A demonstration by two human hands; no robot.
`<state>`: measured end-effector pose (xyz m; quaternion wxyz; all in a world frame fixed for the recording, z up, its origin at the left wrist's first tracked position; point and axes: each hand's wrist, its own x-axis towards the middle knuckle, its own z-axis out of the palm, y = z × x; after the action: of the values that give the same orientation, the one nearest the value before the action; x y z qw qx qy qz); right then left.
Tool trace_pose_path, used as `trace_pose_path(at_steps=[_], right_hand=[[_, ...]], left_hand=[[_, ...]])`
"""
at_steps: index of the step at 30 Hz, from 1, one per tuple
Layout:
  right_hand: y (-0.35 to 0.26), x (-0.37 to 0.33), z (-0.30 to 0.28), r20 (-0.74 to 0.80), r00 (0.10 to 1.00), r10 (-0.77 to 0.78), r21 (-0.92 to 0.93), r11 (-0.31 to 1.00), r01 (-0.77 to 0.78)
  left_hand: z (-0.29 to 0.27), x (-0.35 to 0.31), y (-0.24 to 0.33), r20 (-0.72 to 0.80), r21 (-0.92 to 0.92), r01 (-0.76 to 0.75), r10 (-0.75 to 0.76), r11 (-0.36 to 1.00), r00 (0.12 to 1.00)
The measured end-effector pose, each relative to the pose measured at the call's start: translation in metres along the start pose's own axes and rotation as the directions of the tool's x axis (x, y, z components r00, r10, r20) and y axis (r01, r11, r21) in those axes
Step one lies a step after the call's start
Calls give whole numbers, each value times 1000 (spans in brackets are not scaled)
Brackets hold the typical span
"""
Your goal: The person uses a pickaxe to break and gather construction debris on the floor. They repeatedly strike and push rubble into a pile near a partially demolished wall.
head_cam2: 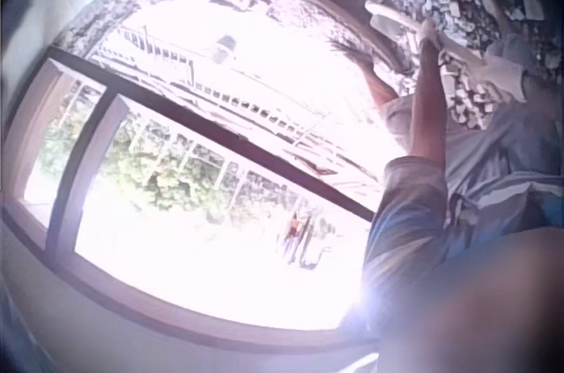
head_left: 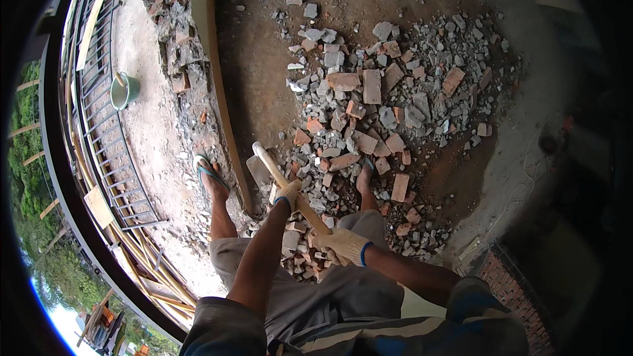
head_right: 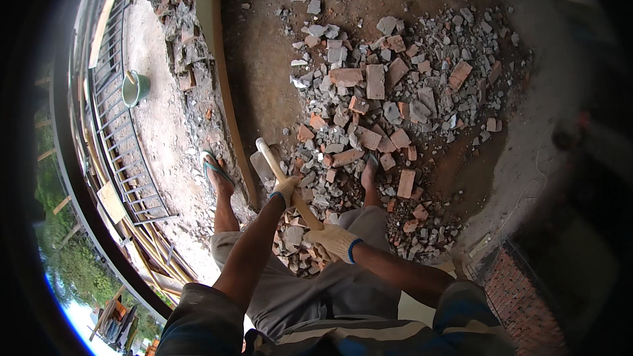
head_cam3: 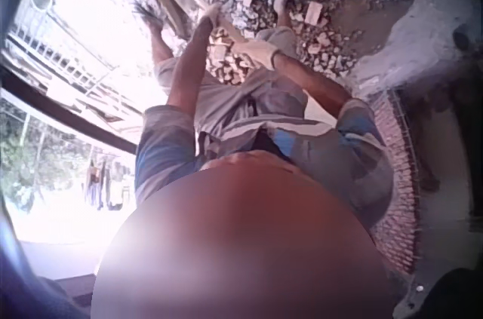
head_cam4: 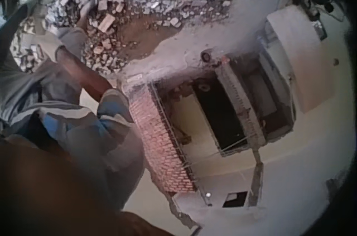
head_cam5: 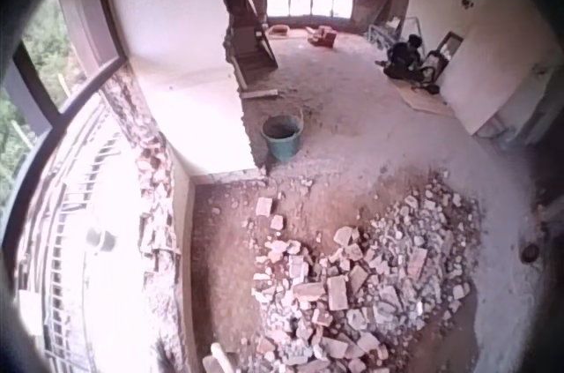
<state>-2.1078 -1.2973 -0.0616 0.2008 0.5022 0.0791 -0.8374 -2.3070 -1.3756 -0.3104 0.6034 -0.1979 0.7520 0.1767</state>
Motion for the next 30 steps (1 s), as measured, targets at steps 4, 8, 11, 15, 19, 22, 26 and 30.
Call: trace_pose_path(at_steps=[4,8,11,15,19,22,26,30], right_hand=[[11,-161,-126,-19,997,-79,-275,959,70],[51,-305,-252,-451,851,-268,-713,682,-163],[76,-343,-324,-598,598,-534,-800,441,-407],[101,-333,-350,-590,428,-685,-802,436,-409],[51,-275,-291,-413,713,-567,-891,415,-185],[-24,-252,-199,-59,551,-832,-977,161,139],[-134,-340,-89,307,87,-948,-782,-199,591],[-178,-488,-5,356,-212,-910,-605,-397,690]], left_hand=[[106,-26,51,175,-441,-3,90,898,980],[242,-82,75,407,-585,93,193,806,893],[333,-151,54,532,-716,208,329,666,780],[350,-182,52,643,-659,160,440,735,627],[271,-177,70,588,-652,96,421,753,691],[160,-174,74,417,-636,-55,403,769,814],[7,-191,58,296,-613,-120,368,781,881],[-97,-235,12,200,-759,-134,423,637,884]])
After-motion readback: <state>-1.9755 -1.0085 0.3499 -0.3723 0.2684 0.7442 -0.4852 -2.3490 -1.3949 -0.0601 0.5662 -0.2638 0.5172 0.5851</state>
